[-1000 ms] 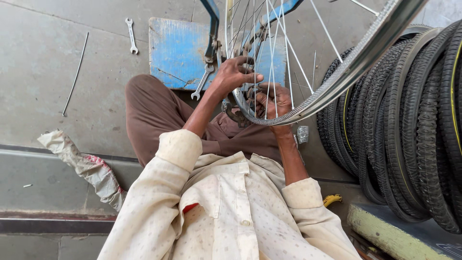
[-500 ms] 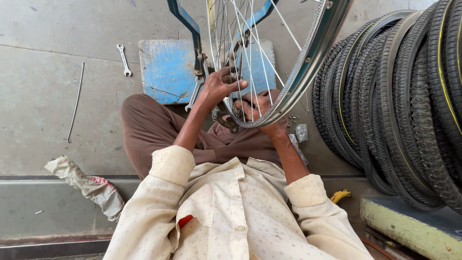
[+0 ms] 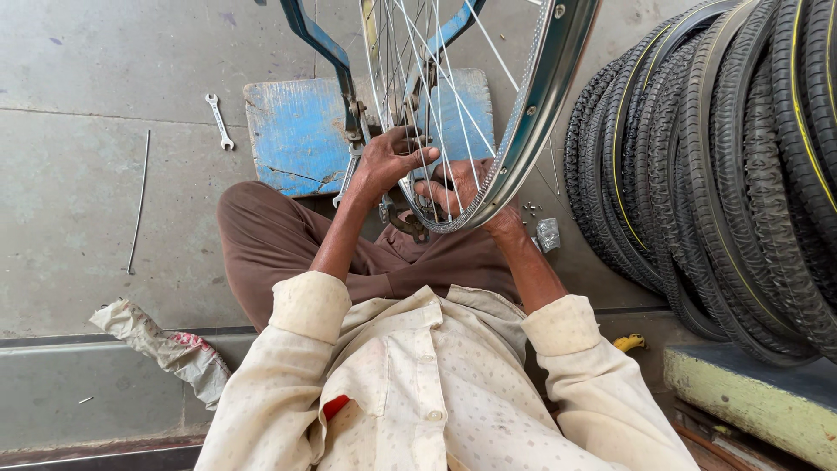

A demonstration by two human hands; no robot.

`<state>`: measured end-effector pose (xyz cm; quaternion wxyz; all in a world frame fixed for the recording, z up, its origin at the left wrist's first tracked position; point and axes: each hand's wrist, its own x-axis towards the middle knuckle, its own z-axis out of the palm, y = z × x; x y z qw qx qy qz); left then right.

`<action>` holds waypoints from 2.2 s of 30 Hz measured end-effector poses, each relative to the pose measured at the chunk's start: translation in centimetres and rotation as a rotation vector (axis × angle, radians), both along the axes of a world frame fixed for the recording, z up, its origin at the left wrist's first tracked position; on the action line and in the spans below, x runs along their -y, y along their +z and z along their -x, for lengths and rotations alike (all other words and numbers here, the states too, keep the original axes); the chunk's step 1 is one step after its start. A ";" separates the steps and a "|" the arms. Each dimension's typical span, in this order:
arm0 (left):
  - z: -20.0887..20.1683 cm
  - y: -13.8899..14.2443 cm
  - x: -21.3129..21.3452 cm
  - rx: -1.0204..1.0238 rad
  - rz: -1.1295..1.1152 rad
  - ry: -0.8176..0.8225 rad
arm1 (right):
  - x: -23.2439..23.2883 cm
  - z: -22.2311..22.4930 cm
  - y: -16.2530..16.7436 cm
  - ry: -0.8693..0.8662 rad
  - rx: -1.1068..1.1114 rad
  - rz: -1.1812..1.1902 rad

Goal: The person sits on the floor and installs a metal rim tape onto a bicycle wheel rim, then uses a spoke wrench to tighten the spoke nipples. The wheel is mounted on a blue truing stand, and several tires are stacked nearby.

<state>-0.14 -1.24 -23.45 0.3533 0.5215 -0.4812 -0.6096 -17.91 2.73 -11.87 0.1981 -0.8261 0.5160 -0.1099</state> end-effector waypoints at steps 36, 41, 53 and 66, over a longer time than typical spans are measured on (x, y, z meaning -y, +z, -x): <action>0.2 10.5 -2.0 -0.056 -0.104 -0.033 | -2.9 1.5 -1.4 -0.021 1.545 -0.819; 0.3 9.5 -1.7 -0.024 -0.113 -0.065 | -2.2 2.7 -2.8 0.093 1.547 -0.904; 0.2 5.2 -0.9 -0.052 -0.058 -0.042 | 0.4 3.0 -3.7 -0.042 0.775 -0.721; -1.7 -7.9 1.4 -0.008 0.543 0.003 | 3.9 0.8 -7.3 0.258 0.351 -0.455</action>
